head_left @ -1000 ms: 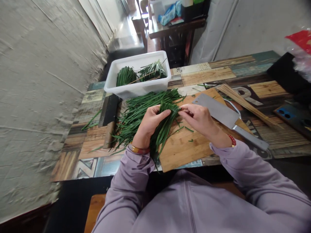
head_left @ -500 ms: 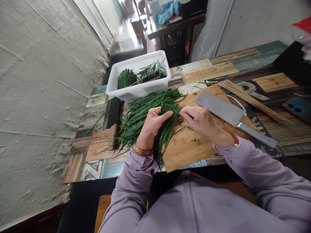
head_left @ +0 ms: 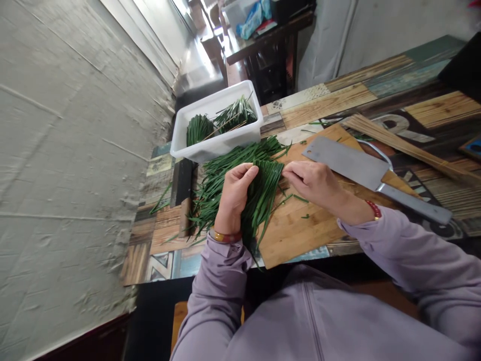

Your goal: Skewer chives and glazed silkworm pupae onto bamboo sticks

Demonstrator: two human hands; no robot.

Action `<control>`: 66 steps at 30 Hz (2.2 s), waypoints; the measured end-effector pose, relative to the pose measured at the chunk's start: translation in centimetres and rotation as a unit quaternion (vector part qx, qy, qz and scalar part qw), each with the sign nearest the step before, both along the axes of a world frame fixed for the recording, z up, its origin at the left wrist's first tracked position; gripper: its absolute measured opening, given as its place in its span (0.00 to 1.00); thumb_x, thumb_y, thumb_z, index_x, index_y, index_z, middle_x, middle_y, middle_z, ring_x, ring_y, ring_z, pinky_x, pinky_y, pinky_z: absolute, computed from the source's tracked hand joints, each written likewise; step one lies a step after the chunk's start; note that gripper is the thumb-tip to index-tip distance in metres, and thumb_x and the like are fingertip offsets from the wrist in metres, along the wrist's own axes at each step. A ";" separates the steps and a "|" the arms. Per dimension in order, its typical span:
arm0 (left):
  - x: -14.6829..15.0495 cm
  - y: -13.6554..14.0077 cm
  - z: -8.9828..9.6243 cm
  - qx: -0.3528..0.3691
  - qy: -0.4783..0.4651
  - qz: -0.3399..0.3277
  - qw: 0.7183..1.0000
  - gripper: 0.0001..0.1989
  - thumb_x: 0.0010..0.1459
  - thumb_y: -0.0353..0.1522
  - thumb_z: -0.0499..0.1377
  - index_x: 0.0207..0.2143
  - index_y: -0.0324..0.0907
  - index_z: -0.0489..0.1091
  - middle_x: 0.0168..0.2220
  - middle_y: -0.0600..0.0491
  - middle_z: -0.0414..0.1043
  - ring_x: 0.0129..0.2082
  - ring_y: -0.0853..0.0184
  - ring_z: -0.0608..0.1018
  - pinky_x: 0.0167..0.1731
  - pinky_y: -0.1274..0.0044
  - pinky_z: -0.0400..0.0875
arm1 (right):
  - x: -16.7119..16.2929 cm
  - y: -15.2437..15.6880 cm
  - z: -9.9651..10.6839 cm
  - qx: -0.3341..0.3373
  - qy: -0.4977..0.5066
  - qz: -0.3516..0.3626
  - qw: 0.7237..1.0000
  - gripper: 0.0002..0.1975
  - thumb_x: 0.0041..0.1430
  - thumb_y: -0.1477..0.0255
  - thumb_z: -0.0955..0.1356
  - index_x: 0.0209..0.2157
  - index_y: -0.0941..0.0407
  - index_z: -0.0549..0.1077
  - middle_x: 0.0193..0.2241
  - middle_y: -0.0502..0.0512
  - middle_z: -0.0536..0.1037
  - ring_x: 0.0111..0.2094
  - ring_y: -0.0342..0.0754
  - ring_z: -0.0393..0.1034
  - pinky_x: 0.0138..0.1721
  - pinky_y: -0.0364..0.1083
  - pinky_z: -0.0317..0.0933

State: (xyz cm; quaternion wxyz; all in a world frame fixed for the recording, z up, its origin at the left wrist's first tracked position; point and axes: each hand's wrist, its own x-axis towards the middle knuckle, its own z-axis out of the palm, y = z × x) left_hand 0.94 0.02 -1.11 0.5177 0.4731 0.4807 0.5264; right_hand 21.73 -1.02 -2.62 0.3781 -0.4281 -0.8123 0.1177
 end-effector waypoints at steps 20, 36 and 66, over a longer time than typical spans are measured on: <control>0.3 -0.7 1.0 -0.022 0.038 -0.141 0.989 0.20 0.44 0.42 0.73 0.36 0.40 0.79 0.33 0.53 0.79 0.33 0.67 0.77 0.37 0.78 0.70 | 0.1 0.6 -0.1 -0.028 0.041 -0.022 0.999 0.11 0.66 0.71 0.63 0.30 0.54 0.73 0.31 0.56 0.80 0.35 0.51 0.73 0.38 0.47 0.60; 0.4 -0.9 1.3 -0.057 0.024 -0.203 0.977 0.21 0.42 0.37 0.74 0.38 0.39 0.74 0.36 0.50 0.80 0.32 0.65 0.80 0.34 0.76 0.75 | 1.0 1.1 0.6 -0.082 0.092 -0.005 0.992 0.09 0.62 0.70 0.66 0.30 0.54 0.77 0.25 0.51 0.80 0.28 0.47 0.74 0.33 0.45 0.63; -0.7 0.2 0.7 0.080 0.339 -0.338 0.874 0.16 0.48 0.42 0.65 0.26 0.39 0.68 0.24 0.60 0.64 0.27 0.71 0.65 0.29 0.78 0.62 | -2.0 0.1 0.0 -0.311 0.128 -0.001 0.942 0.16 0.66 0.57 0.61 0.30 0.53 0.66 0.18 0.44 0.67 0.14 0.42 0.61 0.18 0.43 0.53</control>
